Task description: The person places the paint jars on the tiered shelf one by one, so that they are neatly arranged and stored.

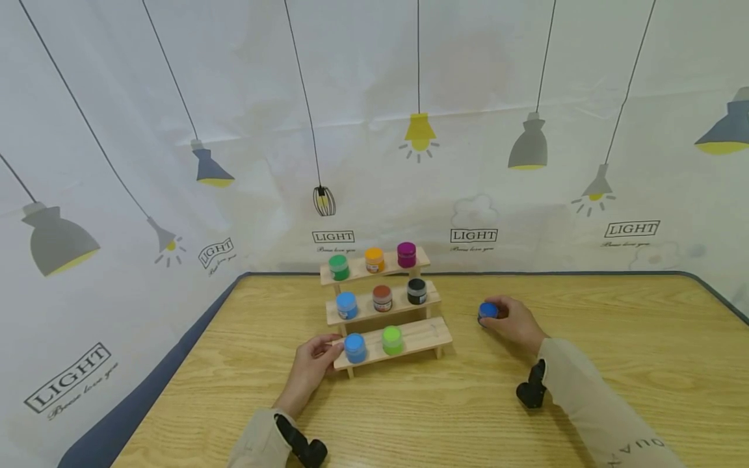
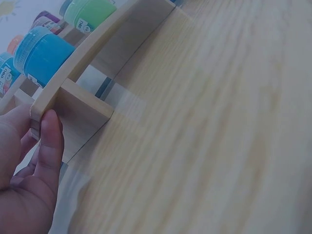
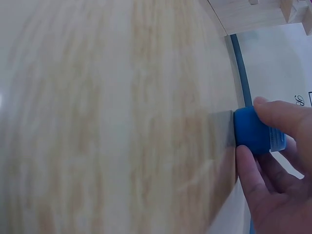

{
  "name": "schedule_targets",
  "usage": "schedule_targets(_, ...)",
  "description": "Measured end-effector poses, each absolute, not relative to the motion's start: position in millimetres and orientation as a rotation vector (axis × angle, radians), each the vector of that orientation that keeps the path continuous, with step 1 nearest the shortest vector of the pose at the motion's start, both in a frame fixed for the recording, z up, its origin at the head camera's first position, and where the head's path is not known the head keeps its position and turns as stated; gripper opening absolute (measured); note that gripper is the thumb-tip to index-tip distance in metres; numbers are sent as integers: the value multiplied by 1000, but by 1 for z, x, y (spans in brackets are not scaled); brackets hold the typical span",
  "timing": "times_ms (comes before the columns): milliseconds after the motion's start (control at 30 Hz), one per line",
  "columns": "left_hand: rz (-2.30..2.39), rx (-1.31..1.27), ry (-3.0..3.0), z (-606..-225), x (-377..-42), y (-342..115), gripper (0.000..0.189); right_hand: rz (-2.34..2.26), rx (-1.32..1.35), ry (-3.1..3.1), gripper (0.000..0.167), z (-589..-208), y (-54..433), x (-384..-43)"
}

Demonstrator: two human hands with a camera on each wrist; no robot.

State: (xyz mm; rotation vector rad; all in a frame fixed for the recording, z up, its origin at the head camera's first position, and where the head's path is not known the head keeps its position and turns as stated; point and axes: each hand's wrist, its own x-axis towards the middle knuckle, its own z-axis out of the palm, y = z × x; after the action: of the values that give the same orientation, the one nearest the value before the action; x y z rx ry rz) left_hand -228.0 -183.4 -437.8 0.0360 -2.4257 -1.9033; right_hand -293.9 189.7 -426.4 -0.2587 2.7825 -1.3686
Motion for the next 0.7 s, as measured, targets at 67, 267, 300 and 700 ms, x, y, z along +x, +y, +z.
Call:
schedule_targets(67,-1895,41,-2432,-438,-228,-183,34,-1365,-254,2783,48,-427,190,-294)
schedule_targets(267,-1871,44,-2450,-439,-230,-184,34,-1372,-236,2765,48,-427,192,-294)
schedule_targets(300,-1873,49,-2451,-439,-230,-184,34,-1372,-233,2764,48,-426,191,-294)
schedule_targets(700,-1874,27,-2433,-440,-231,-184,30,-1410,-308,2730,49,-416,188,-283)
